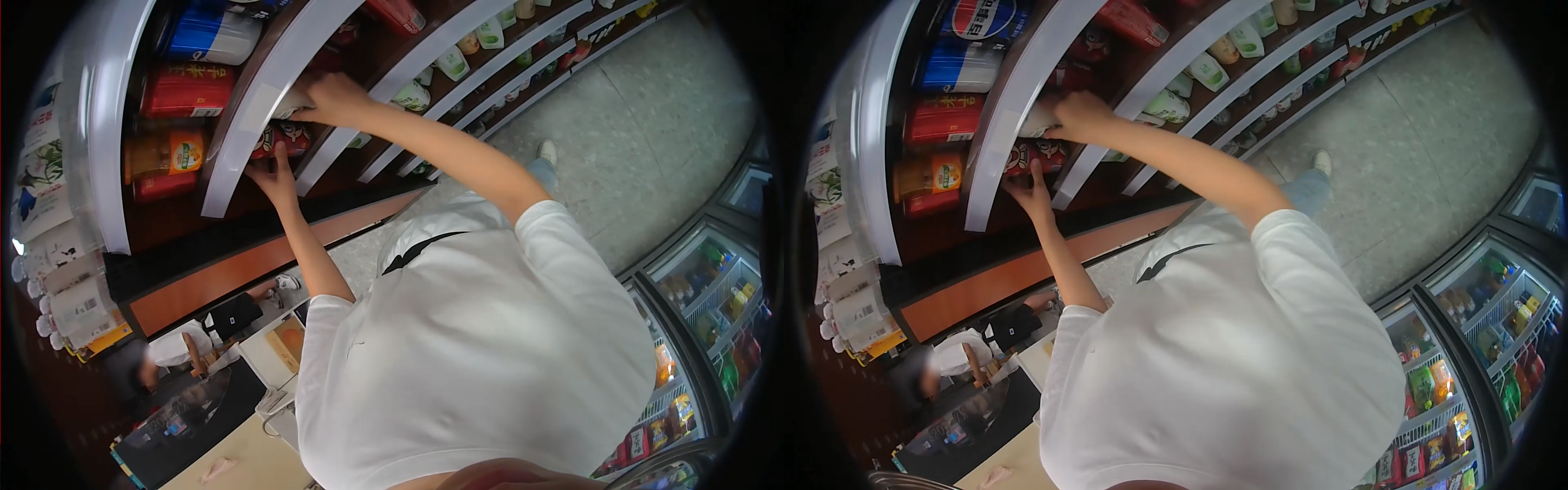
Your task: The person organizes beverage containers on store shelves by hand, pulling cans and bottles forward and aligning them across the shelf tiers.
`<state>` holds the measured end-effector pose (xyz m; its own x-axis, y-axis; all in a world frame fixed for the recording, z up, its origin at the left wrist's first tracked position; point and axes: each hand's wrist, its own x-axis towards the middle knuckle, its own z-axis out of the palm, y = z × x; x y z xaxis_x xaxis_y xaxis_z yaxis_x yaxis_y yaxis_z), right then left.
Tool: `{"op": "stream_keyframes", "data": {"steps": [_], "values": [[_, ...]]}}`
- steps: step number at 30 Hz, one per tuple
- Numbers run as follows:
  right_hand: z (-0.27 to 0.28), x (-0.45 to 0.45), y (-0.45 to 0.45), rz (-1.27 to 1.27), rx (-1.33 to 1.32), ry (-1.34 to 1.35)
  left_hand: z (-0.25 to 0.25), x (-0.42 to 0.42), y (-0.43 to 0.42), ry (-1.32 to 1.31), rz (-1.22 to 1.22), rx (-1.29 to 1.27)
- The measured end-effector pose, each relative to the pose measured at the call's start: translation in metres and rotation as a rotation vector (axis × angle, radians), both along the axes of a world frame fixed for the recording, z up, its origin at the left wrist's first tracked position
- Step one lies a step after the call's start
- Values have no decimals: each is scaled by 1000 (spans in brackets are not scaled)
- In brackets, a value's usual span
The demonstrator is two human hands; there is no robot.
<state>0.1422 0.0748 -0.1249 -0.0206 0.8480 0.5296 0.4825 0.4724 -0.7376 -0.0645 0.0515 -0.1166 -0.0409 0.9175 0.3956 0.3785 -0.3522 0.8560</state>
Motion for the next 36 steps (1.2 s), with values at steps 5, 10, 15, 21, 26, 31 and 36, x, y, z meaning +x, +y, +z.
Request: {"op": "stream_keyframes", "data": {"steps": [5, 10, 15, 21, 26, 31, 36], "values": [[-5, -53, 17, -46, 24, 256, -2, 1, -1, -65, 10, -42], [-13, -41, -11, -46, 46, 295, -2, 10, -3, -106, -5, 10], [-23, -11, -35, -12, 53, 368, -11, 29, 7, -103, 5, 133], [-24, 21, -39, -57, 96, 328, -10, 68, 21, 96, 73, 292], [-26, 39, -42, -88, 40, 301, -11, 92, 39, 259, 231, 477], [-31, 47, -50, -93, -55, 197, -13, 111, 41, 141, 300, 461], [-35, 49, -58, -62, -61, 144, -19, 107, 54, 353, 352, 513]]}}
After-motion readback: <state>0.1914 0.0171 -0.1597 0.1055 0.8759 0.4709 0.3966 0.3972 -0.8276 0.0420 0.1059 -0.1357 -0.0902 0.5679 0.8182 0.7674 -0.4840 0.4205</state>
